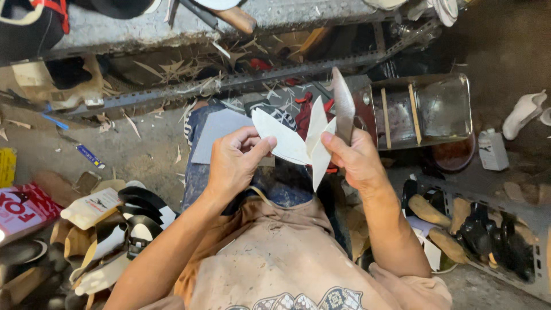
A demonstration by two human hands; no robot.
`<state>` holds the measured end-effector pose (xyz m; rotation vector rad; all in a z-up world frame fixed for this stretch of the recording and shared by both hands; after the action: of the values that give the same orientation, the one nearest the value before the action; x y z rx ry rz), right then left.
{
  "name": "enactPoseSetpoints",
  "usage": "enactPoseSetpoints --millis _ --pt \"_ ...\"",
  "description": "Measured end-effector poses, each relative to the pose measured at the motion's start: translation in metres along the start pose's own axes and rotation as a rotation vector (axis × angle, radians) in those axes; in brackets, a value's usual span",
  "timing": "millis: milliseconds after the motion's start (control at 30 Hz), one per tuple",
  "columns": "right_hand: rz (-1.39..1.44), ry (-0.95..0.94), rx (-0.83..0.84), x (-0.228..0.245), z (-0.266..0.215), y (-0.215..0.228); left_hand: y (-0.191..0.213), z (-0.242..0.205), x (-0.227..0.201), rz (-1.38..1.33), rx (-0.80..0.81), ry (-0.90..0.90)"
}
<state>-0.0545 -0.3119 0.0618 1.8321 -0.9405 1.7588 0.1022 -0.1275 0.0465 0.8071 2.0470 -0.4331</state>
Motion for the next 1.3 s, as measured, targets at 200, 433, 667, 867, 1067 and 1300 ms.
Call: enactPoseSetpoints --millis 200,433,667,867,1067,1300 --pt "0.032 -0.056 0.062 -0.042 -0.045 -0.020 -0.004 -0.043 0.014 -0.056 0.037 -0.015" --pt "-0.234 -0.021 0.126 -0.030 -0.074 -0.025 -0.024 -0.062 0.051 -0.133 0.139 0.048" --pt "-0.710 0.018 0.295 -0.072 -0.106 0.015 -0.029 -0.088 0.108 0.438 0.297 0.308" --pt "-0.654 -0.029 0.217 -0.085 -0.122 0.028 0.010 -0.084 0.099 0.904 0.043 0.263" --pt "-0.462 -0.092 0.116 -0.070 -0.102 0.030 0.003 -0.086 0.093 0.714 0.031 0.148" --pt "-0.100 -0.055 -0.127 -0.050 -0.099 -0.017 -0.032 -0.088 0.070 0.122 0.222 0.093"
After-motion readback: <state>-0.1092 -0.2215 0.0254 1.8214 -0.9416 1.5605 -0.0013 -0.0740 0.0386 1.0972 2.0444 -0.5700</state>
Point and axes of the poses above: each hand's wrist, its own z-axis towards the middle knuckle, its own y-axis out of the back of the hand, x = y × z, the point moved 9 cm from there along z, towards the middle knuckle, and after that the axes turned 14 degrees about y, right-handed, at the moved point
